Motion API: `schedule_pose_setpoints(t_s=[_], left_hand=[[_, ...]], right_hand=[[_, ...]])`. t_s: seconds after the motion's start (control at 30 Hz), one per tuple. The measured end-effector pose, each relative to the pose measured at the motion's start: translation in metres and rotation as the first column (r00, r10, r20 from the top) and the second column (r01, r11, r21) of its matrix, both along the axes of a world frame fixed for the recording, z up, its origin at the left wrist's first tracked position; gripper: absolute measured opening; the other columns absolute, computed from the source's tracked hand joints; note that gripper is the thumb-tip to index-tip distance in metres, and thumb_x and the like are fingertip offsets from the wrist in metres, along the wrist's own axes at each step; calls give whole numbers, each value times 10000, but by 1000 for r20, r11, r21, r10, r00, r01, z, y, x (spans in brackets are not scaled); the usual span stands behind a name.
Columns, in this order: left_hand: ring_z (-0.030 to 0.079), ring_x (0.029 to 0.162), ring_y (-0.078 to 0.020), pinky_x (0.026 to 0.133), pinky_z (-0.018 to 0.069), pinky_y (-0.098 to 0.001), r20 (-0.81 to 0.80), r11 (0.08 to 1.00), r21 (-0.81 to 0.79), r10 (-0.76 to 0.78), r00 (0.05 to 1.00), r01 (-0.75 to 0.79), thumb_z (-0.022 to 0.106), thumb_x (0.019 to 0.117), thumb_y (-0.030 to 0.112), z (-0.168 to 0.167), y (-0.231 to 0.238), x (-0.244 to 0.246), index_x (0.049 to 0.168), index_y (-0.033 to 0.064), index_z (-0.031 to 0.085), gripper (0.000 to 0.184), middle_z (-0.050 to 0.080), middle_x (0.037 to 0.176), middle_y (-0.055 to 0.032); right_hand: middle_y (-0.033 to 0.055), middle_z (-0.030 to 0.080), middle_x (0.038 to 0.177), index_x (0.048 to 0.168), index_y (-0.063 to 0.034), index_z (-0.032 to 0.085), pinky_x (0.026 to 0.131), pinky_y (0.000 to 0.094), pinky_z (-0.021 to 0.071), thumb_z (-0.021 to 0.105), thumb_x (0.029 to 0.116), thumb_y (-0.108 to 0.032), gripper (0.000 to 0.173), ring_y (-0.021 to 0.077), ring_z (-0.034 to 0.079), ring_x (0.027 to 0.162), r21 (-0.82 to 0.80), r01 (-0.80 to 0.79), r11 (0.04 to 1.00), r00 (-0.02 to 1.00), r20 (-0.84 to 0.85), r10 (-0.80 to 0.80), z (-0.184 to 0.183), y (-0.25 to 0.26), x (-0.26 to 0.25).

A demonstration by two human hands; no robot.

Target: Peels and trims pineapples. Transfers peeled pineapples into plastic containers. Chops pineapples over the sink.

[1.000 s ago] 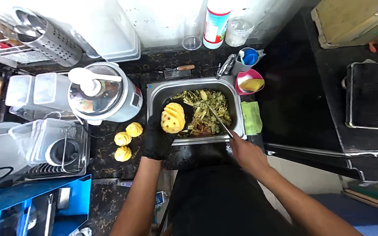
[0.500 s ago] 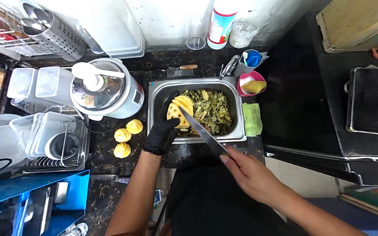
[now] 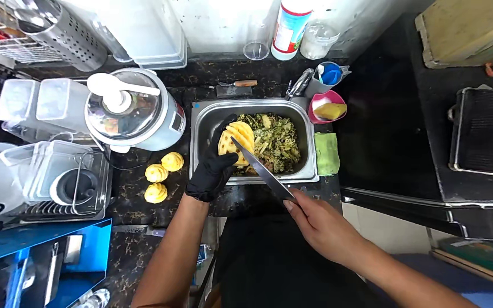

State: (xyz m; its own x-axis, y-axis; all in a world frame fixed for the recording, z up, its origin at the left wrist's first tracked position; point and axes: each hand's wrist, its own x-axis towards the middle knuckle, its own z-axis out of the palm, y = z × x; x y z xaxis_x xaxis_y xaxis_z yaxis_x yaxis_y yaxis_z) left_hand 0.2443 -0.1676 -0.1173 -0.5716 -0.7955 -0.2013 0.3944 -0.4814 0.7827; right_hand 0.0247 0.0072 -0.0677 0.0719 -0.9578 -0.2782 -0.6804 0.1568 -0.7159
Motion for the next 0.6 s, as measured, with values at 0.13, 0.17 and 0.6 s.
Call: schedule_pose_setpoints(t_s=[0.13,0.17,0.6], left_hand=[[701,1064,-208,882,614,-426,-53,998,43,44,998,-42,779,792,133,-4,-1,-1,1471,235,403,783,669,1238,-80],[701,1072,-211,888,613,-430,-52,997,54,52,997,-49,773,798,134,-4,1,-2,1478,244,399,784,667,1246,-79],[663,1119,-237,916,592,-445,36,970,53,236,971,-238,683,853,-4,-4,3,-13,1545,238,316,820,592,1335,-113]], right_hand=[[-34,528,650,1295,-183,607,501,334,474,370,1110,-396,369,117,531,545,25,-8,1000,1000,8,8,1,-1,2],[-34,525,647,1292,-176,605,500,330,472,371,1111,-393,368,115,529,542,30,-13,999,1000,17,12,-1,-2,3],[30,672,780,1474,-215,574,480,393,513,409,1083,-281,430,192,617,562,-221,-8,975,949,-310,-63,-16,0,5]])
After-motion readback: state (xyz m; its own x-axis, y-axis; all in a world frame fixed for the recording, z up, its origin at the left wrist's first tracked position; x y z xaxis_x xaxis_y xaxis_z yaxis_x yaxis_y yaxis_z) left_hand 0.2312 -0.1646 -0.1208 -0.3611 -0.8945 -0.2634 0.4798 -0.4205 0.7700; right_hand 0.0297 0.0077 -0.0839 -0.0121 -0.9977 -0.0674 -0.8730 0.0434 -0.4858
